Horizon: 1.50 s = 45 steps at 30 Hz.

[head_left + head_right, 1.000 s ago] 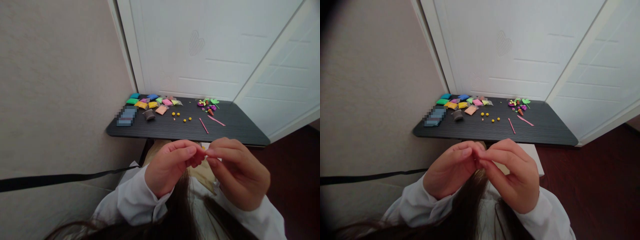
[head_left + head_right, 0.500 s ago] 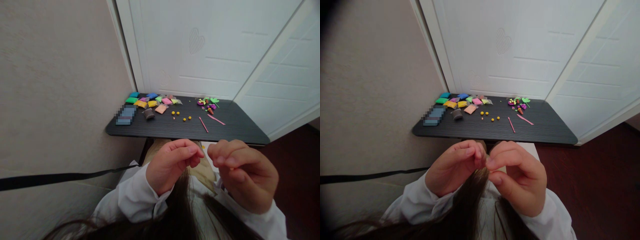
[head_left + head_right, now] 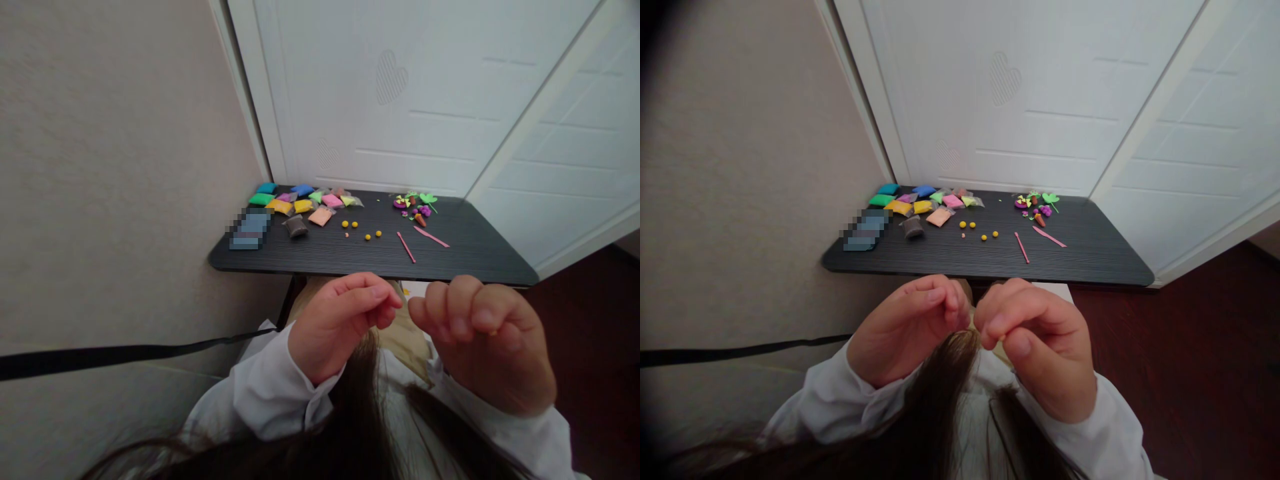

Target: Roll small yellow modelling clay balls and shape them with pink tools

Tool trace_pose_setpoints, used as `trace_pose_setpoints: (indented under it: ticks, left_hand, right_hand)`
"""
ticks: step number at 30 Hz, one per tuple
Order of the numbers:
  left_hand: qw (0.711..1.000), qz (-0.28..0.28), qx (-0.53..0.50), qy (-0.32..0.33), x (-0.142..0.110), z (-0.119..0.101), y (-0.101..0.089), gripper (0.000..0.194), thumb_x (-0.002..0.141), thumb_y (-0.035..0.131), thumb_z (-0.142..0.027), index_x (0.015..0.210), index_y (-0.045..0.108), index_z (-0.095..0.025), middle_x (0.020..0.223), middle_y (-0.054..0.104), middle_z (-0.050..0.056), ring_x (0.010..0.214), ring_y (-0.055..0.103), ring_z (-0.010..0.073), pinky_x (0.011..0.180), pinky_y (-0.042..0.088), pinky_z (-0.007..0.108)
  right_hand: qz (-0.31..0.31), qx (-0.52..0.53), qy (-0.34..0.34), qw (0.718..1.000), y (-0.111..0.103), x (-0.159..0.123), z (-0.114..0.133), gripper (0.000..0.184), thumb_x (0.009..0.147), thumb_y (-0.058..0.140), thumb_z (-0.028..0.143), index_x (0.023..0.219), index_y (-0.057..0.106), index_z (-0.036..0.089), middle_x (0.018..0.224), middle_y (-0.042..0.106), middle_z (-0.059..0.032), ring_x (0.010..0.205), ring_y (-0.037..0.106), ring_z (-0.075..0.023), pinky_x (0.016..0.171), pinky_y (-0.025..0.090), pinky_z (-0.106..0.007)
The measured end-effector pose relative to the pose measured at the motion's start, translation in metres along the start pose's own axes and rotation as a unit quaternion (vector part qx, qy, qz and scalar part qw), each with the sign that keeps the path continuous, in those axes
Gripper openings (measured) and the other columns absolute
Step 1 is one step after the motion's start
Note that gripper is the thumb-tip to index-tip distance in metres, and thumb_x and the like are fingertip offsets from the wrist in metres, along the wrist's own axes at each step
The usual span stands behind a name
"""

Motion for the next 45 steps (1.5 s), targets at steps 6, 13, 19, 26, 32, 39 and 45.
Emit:
trace_pose_setpoints:
  ticks: [6, 13, 19, 26, 32, 39, 45]
  left_hand:
    - [0.999, -0.027, 0.011, 0.033, 0.007, -0.011, -0.019, 0.014, 0.075, 0.056, -0.023, 0.066, 0.062, -0.014, 0.062, 0.052, 0.001, 0.062, 0.046, 0.0112, 0.061, 0.036, 0.027]
    - [0.988, -0.122, 0.01, 0.093, 0.024, -0.038, -0.07, 0.011, 0.075, 0.056, -0.021, 0.069, 0.063, -0.014, 0.064, 0.052, 0.0, 0.062, 0.046, 0.0099, 0.058, 0.038, 0.024]
    - [0.968, -0.227, 0.057, 0.095, 0.048, -0.041, -0.118, 0.009, 0.072, 0.059, -0.021, 0.067, 0.064, -0.015, 0.066, 0.055, 0.0, 0.063, 0.047, 0.01, 0.059, 0.039, 0.024]
    - [0.91, -0.289, 0.289, 0.063, 0.082, -0.035, -0.165, 0.008, 0.076, 0.059, -0.021, 0.073, 0.066, -0.02, 0.074, 0.062, -0.001, 0.073, 0.053, 0.0115, 0.07, 0.04, 0.024]
    - [0.79, -0.21, 0.575, 0.031, 0.125, -0.029, -0.161, 0.01, 0.077, 0.057, -0.024, 0.083, 0.065, -0.021, 0.081, 0.063, 0.002, 0.076, 0.055, 0.0166, 0.072, 0.041, 0.029]
    - [0.646, -0.141, 0.749, 0.046, 0.147, -0.017, -0.159, 0.016, 0.076, 0.057, -0.023, 0.089, 0.067, -0.02, 0.082, 0.066, 0.005, 0.081, 0.055, 0.0214, 0.077, 0.04, 0.035]
    - [0.621, -0.128, 0.773, 0.013, 0.149, -0.013, -0.161, 0.017, 0.076, 0.059, -0.029, 0.089, 0.068, -0.023, 0.078, 0.066, 0.004, 0.076, 0.053, 0.0229, 0.073, 0.037, 0.037]
  right_hand:
    - [-0.023, -0.071, -0.012, 0.997, -0.017, 0.002, -0.007, 0.005, 0.078, 0.057, 0.026, 0.082, 0.06, 0.023, 0.067, 0.052, 0.001, 0.064, 0.05, -0.0129, 0.058, 0.041, -0.031]
    - [-0.001, -0.501, 0.062, 0.863, -0.096, 0.032, -0.081, 0.015, 0.082, 0.052, 0.034, 0.081, 0.057, 0.02, 0.074, 0.06, -0.0009, 0.068, 0.054, -0.0127, 0.063, 0.044, -0.028]
    - [0.088, -0.62, 0.122, 0.77, -0.128, 0.051, -0.156, 0.015, 0.079, 0.056, 0.032, 0.076, 0.063, 0.02, 0.067, 0.061, 0.0, 0.064, 0.052, -0.013, 0.069, 0.034, -0.03]
    - [0.137, -0.664, 0.167, 0.716, -0.139, 0.056, -0.19, 0.017, 0.084, 0.05, 0.031, 0.078, 0.062, 0.02, 0.073, 0.064, -0.0009, 0.074, 0.055, -0.0145, 0.075, 0.028, -0.031]
    - [0.158, -0.667, 0.19, 0.703, -0.14, 0.053, -0.193, 0.018, 0.085, 0.049, 0.033, 0.083, 0.063, 0.022, 0.074, 0.065, -0.0003, 0.071, 0.054, -0.0142, 0.076, 0.029, -0.032]
    - [0.145, -0.634, 0.188, 0.736, -0.141, 0.057, -0.186, 0.016, 0.08, 0.058, 0.028, 0.094, 0.061, 0.021, 0.075, 0.066, -0.0002, 0.068, 0.054, -0.014, 0.073, 0.034, -0.033]
    - [0.119, -0.597, 0.208, 0.766, -0.144, 0.06, -0.182, 0.02, 0.077, 0.06, 0.018, 0.097, 0.06, 0.019, 0.078, 0.066, -0.0017, 0.07, 0.056, -0.0142, 0.072, 0.038, -0.035]
Point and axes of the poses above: each hand's wrist, its own x-axis towards the middle knuckle, its own y-axis out of the palm, z = x × y, the point moved 10 cm from there along x, towards the middle knuckle
